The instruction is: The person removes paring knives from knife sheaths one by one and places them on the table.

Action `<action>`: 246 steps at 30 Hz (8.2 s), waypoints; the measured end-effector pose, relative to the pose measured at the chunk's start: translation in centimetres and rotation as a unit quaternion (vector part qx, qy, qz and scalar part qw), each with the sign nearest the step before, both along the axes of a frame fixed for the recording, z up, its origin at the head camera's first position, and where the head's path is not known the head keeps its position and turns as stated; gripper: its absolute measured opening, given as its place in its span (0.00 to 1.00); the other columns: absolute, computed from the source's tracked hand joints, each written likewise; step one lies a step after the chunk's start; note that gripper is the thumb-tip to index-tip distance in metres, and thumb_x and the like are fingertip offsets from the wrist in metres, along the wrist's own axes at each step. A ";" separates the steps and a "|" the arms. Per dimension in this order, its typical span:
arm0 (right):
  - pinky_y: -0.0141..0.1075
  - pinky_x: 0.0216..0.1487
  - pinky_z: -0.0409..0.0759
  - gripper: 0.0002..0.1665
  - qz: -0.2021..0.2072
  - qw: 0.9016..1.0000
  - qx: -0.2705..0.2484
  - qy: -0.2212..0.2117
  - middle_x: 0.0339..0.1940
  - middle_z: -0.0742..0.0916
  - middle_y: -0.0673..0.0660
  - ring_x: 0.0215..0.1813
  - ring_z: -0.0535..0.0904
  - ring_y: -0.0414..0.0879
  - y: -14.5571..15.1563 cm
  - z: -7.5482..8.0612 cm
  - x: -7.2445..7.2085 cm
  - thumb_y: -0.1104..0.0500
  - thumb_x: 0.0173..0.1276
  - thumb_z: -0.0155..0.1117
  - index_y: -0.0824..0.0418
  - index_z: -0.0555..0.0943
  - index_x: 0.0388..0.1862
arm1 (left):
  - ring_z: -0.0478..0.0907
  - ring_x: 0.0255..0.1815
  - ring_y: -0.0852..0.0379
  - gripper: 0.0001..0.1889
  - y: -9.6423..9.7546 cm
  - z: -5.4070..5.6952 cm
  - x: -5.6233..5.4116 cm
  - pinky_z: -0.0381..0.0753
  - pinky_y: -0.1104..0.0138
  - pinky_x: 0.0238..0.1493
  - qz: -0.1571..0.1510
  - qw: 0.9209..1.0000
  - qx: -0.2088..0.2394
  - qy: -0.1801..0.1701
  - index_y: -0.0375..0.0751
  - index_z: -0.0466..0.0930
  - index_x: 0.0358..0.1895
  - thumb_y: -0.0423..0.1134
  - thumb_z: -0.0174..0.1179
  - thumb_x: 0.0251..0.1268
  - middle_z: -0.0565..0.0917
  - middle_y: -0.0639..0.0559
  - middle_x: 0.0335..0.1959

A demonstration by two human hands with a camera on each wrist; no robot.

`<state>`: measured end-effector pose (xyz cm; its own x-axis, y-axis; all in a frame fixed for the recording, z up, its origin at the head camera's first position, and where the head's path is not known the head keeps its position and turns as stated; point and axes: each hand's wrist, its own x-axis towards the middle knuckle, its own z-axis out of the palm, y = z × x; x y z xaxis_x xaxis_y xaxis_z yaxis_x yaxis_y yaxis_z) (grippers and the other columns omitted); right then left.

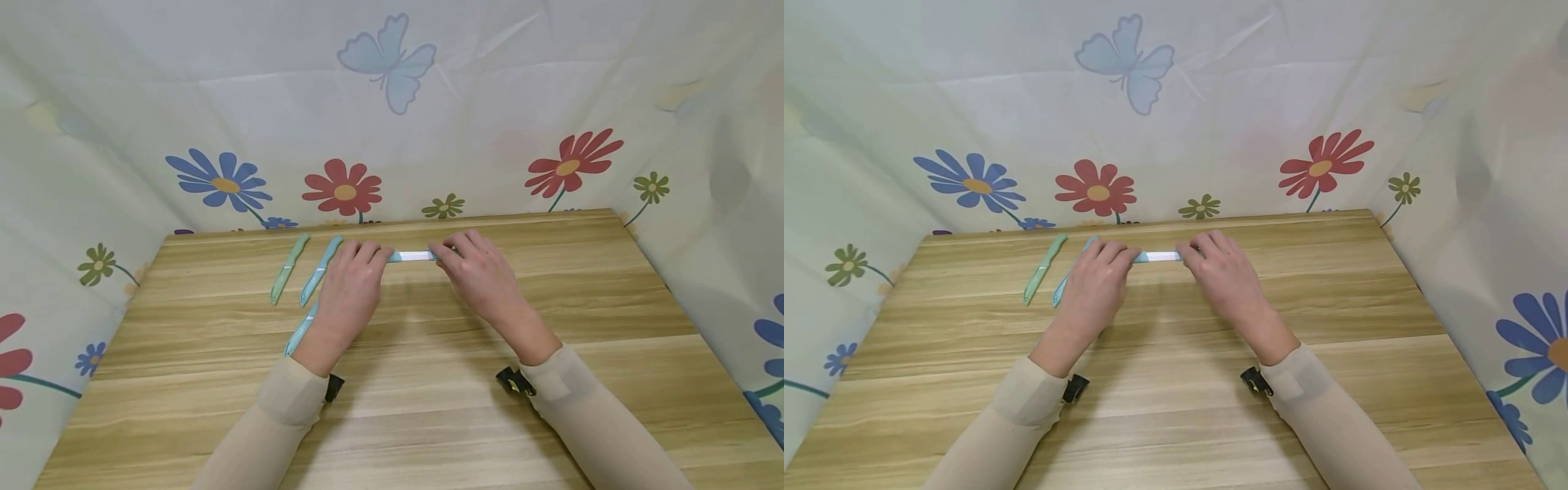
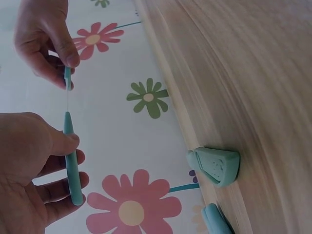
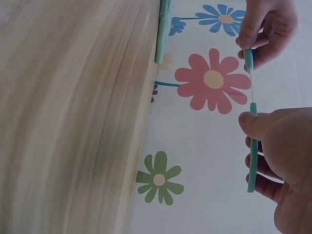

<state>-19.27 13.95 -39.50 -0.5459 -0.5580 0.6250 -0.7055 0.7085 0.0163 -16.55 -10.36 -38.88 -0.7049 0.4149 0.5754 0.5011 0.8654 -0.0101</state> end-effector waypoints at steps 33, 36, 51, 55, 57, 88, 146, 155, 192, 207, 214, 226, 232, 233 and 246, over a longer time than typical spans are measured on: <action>0.46 0.48 0.84 0.18 -0.004 1.000 -0.009 -0.004 0.45 0.88 0.60 0.48 0.81 0.58 0.2 -0.1 -0.1 0.65 0.67 0.79 0.62 0.88 0.55 | 0.80 0.49 0.41 0.11 -0.4 -0.3 -0.4 0.84 0.54 0.51 0.002 1.000 0.007 0.010 0.35 0.89 0.53 0.24 0.63 0.72 0.87 0.44 0.46; 0.46 0.48 0.83 0.18 -0.006 1.000 -0.008 -0.007 0.45 0.88 0.60 0.48 0.81 0.58 0.3 -0.1 -0.1 0.64 0.67 0.79 0.63 0.88 0.55 | 0.80 0.49 0.41 0.11 -0.5 -0.3 -0.4 0.84 0.53 0.52 0.004 1.000 0.007 0.011 0.35 0.89 0.53 0.25 0.63 0.72 0.87 0.44 0.46; 0.46 0.50 0.83 0.17 -0.011 1.000 -0.022 -0.018 0.46 0.88 0.61 0.49 0.81 0.59 0.5 0.0 -0.1 0.65 0.69 0.77 0.64 0.88 0.55 | 0.80 0.49 0.41 0.11 -0.5 -0.1 -0.4 0.84 0.52 0.53 0.009 1.000 0.015 0.006 0.35 0.88 0.52 0.25 0.62 0.72 0.87 0.43 0.47; 0.47 0.50 0.83 0.16 -0.010 0.999 -0.023 -0.020 0.46 0.88 0.61 0.49 0.81 0.59 0.6 0.1 -0.1 0.64 0.69 0.76 0.64 0.88 0.55 | 0.80 0.48 0.41 0.11 -0.5 -0.1 -0.4 0.85 0.52 0.52 0.010 1.000 0.016 0.005 0.35 0.88 0.52 0.25 0.62 0.72 0.86 0.43 0.47; 0.47 0.50 0.83 0.16 -0.010 0.999 -0.025 -0.022 0.46 0.88 0.62 0.50 0.81 0.59 0.6 0.1 -0.1 0.65 0.69 0.76 0.64 0.88 0.55 | 0.80 0.48 0.41 0.11 -0.5 -0.1 -0.3 0.85 0.51 0.52 0.012 1.000 0.016 0.003 0.35 0.88 0.52 0.25 0.62 0.73 0.86 0.43 0.48; 0.48 0.52 0.87 0.17 -0.049 0.991 -0.063 -0.108 0.49 0.87 0.61 0.54 0.83 0.58 1.6 0.2 -0.3 0.63 0.68 0.78 0.65 0.89 0.55 | 0.77 0.40 0.43 0.09 -0.2 0.0 -0.6 0.84 0.56 0.43 0.061 0.997 0.038 -0.034 0.34 0.89 0.52 0.28 0.63 0.75 0.86 0.43 0.47; 0.47 0.41 0.75 0.11 -0.190 0.923 0.032 -0.332 0.39 0.84 0.60 0.39 0.74 0.53 4.3 -1.4 -9.2 0.61 0.74 0.67 0.61 0.81 0.29 | 0.79 0.36 0.51 0.09 12.5 -2.9 -8.7 0.84 0.59 0.33 0.151 0.941 0.012 -0.301 0.36 0.88 0.45 0.34 0.59 0.79 0.80 0.45 0.40; 0.45 0.41 0.73 0.10 -0.217 0.892 0.002 -0.396 0.35 0.83 0.60 0.38 0.74 0.53 4.0 -1.0 -9.8 0.58 0.74 0.70 0.65 0.85 0.37 | 0.80 0.33 0.51 0.08 14.0 -3.0 -9.5 0.82 0.60 0.32 0.173 0.924 0.061 -0.335 0.35 0.86 0.42 0.33 0.58 0.78 0.80 0.44 0.40; 0.40 0.33 0.72 0.24 -0.245 0.860 0.026 -0.447 0.24 0.75 0.55 0.28 0.71 0.48 3.1 -1.6 -10.8 0.56 0.77 0.66 0.59 0.72 0.19 | 0.87 0.40 0.49 0.09 15.9 -3.1 -10.2 0.87 0.56 0.36 0.199 0.911 0.066 -0.356 0.40 0.87 0.41 0.38 0.59 0.80 0.88 0.43 0.43; 0.40 0.37 0.77 0.23 -0.234 0.866 0.040 -0.440 0.22 0.79 0.54 0.30 0.76 0.50 3.0 -1.2 -10.4 0.57 0.77 0.65 0.59 0.75 0.19 | 0.85 0.35 0.51 0.10 15.8 -3.3 -10.2 0.86 0.59 0.31 0.192 0.906 0.090 -0.367 0.40 0.85 0.35 0.36 0.58 0.79 0.87 0.44 0.39; 0.39 0.34 0.74 0.19 -0.234 0.867 0.032 -0.439 0.25 0.79 0.55 0.29 0.74 0.49 3.1 -1.1 -10.2 0.57 0.76 0.67 0.60 0.76 0.23 | 0.86 0.36 0.49 0.12 15.7 -3.3 -10.2 0.86 0.57 0.32 0.195 0.912 0.062 -0.356 0.41 0.85 0.36 0.41 0.59 0.80 0.86 0.44 0.38; 0.43 0.35 0.76 0.14 -0.238 0.876 0.040 -0.419 0.30 0.82 0.58 0.32 0.76 0.51 3.4 -1.5 -10.0 0.56 0.74 0.66 0.60 0.79 0.29 | 0.87 0.39 0.48 0.12 15.7 -3.3 -10.0 0.87 0.56 0.35 0.195 0.919 0.043 -0.340 0.41 0.87 0.37 0.44 0.59 0.79 0.88 0.44 0.40; 0.46 0.37 0.78 0.13 -0.239 0.879 0.045 -0.411 0.33 0.84 0.58 0.34 0.77 0.52 3.4 -1.6 -9.9 0.55 0.74 0.66 0.59 0.79 0.31 | 0.86 0.42 0.46 0.12 15.8 -3.3 -10.0 0.85 0.54 0.42 0.204 0.921 0.020 -0.332 0.42 0.87 0.39 0.44 0.59 0.79 0.88 0.45 0.42; 0.46 0.38 0.78 0.13 -0.240 0.879 0.045 -0.409 0.33 0.84 0.58 0.34 0.78 0.52 3.4 -1.6 -9.8 0.54 0.75 0.66 0.59 0.79 0.31 | 0.86 0.42 0.46 0.12 15.8 -3.3 -10.0 0.84 0.54 0.43 0.206 0.920 0.017 -0.333 0.43 0.87 0.40 0.44 0.59 0.80 0.87 0.45 0.42; 0.53 0.45 0.82 0.17 -0.245 0.893 0.058 -0.373 0.42 0.87 0.62 0.42 0.81 0.56 3.1 -1.4 -8.9 0.49 0.72 0.72 0.62 0.83 0.39 | 0.82 0.47 0.45 0.14 15.0 -3.2 -9.8 0.79 0.52 0.50 0.206 0.923 -0.010 -0.326 0.43 0.87 0.45 0.50 0.63 0.77 0.83 0.45 0.44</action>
<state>-28.15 17.10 -40.85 -0.9825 -0.1758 -0.0614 -0.1569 0.9590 -0.2358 -26.32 4.67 -42.06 -0.9987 0.0406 -0.0313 0.0351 0.9865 0.1600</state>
